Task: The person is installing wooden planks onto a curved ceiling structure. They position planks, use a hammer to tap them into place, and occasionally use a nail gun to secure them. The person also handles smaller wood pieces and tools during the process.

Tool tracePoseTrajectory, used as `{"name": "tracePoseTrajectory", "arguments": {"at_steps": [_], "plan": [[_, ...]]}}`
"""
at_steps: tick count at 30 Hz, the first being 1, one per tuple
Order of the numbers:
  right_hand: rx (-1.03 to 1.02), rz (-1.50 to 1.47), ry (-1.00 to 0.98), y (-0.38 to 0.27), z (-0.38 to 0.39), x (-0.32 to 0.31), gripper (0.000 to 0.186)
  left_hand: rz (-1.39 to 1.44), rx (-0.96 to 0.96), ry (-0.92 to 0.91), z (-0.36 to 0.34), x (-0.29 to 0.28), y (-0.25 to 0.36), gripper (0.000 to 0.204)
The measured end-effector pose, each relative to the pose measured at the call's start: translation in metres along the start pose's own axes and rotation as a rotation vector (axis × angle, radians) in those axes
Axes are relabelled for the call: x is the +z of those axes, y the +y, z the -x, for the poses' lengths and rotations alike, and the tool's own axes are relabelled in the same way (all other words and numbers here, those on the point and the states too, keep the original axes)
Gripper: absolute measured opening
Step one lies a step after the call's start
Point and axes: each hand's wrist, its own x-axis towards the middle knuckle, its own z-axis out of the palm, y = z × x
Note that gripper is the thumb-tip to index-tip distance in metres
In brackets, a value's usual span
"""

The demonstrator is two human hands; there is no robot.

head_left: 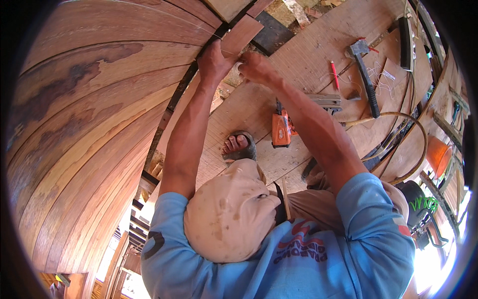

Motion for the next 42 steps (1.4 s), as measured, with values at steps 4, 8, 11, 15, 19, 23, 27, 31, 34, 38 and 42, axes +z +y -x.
{"name": "tracePoseTrajectory", "arguments": {"at_steps": [4, 8, 11, 15, 19, 23, 27, 31, 34, 38, 42], "plan": [[0.016, -0.041, -0.049, -0.006, 0.001, -0.003, 0.035, -0.022, 0.039, 0.1, 0.003, 0.007, -0.007, 0.085], [0.045, -0.042, -0.06, -0.011, 0.003, -0.006, 0.035, -0.028, 0.081, 0.19, 0.003, 0.014, -0.009, 0.086], [0.08, -0.089, -0.039, -0.015, 0.007, -0.006, 0.037, 0.016, 0.129, 0.247, 0.003, 0.014, -0.008, 0.085], [0.059, -0.129, 0.018, -0.01, 0.005, -0.001, 0.038, 0.168, 0.048, 0.057, -0.003, 0.002, -0.008, 0.089], [0.061, -0.087, 0.008, -0.002, 0.001, 0.0, 0.038, 0.257, -0.037, -0.037, -0.006, -0.006, -0.004, 0.097], [0.064, -0.096, 0.004, -0.006, 0.003, -0.001, 0.038, 0.254, -0.035, 0.008, -0.003, -0.005, -0.006, 0.09], [0.069, -0.109, -0.006, -0.011, 0.006, -0.003, 0.038, 0.209, -0.031, 0.051, -0.001, -0.002, -0.007, 0.09], [0.052, -0.108, -0.002, -0.01, 0.007, -0.002, 0.037, 0.204, -0.031, 0.084, 0.001, 0.001, -0.008, 0.09], [0.049, -0.092, -0.002, -0.005, 0.002, -0.001, 0.037, 0.185, -0.019, 0.079, -0.001, 0.001, -0.007, 0.09], [0.06, -0.117, 0.013, -0.002, 0.0, 0.001, 0.037, 0.177, -0.014, 0.099, 0.0, 0.002, -0.007, 0.092], [0.036, -0.107, -0.02, -0.015, 0.008, -0.003, 0.038, 0.164, -0.025, 0.11, 0.004, 0.002, -0.009, 0.093]]}}
